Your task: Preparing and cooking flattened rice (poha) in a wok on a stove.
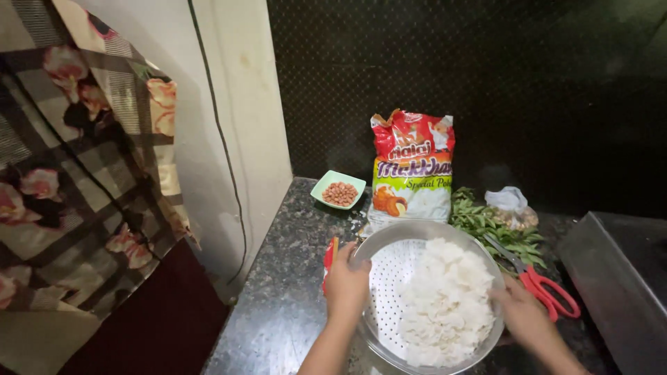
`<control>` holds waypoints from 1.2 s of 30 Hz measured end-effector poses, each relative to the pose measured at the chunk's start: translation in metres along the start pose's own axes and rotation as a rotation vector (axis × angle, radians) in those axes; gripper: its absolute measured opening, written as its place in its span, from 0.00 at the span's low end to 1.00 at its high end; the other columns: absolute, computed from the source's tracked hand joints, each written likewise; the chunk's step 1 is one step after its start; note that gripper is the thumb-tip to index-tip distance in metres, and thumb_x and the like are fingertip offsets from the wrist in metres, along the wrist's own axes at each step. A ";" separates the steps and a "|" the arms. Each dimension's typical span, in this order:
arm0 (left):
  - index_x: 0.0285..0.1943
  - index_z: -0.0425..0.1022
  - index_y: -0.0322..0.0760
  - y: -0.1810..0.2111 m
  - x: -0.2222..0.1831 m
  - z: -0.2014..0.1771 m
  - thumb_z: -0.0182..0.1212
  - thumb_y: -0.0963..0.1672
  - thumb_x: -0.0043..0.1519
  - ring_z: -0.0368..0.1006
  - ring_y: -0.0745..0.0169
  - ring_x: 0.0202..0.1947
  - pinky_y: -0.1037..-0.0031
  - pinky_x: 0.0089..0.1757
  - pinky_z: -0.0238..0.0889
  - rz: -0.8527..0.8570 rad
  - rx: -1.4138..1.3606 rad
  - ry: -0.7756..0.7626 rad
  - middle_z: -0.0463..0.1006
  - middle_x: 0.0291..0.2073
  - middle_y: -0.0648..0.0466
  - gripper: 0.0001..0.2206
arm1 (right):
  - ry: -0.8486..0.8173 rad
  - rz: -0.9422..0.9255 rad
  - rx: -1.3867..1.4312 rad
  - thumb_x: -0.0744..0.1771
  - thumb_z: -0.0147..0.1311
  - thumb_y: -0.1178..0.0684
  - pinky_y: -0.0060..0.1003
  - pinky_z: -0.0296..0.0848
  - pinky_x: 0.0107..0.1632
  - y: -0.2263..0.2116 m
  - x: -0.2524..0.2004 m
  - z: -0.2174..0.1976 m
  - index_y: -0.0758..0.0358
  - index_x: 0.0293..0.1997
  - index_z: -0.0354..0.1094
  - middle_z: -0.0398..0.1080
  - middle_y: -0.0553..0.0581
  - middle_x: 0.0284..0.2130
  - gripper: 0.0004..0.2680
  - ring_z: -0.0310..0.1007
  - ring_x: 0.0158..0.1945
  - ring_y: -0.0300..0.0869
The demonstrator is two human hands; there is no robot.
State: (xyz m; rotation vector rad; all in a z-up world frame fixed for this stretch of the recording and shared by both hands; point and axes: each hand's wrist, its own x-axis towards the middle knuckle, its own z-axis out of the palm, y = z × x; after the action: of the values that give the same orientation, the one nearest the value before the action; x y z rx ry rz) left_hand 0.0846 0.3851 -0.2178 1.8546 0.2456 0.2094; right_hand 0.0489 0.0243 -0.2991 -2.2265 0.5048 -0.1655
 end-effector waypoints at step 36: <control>0.52 0.80 0.30 0.006 -0.061 0.023 0.57 0.51 0.65 0.76 0.58 0.34 0.66 0.39 0.69 -0.453 -0.940 -0.463 0.82 0.37 0.47 0.19 | -0.242 -0.554 -0.595 0.62 0.62 0.43 0.45 0.58 0.70 -0.171 -0.117 -0.012 0.42 0.70 0.56 0.49 0.63 0.71 0.27 0.52 0.72 0.57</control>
State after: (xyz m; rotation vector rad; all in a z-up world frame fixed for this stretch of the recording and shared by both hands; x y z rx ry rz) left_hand 0.0325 0.3456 -0.2203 0.8406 0.1880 -0.3698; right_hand -0.0092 0.1622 -0.1559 -2.8763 -0.2462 -0.0267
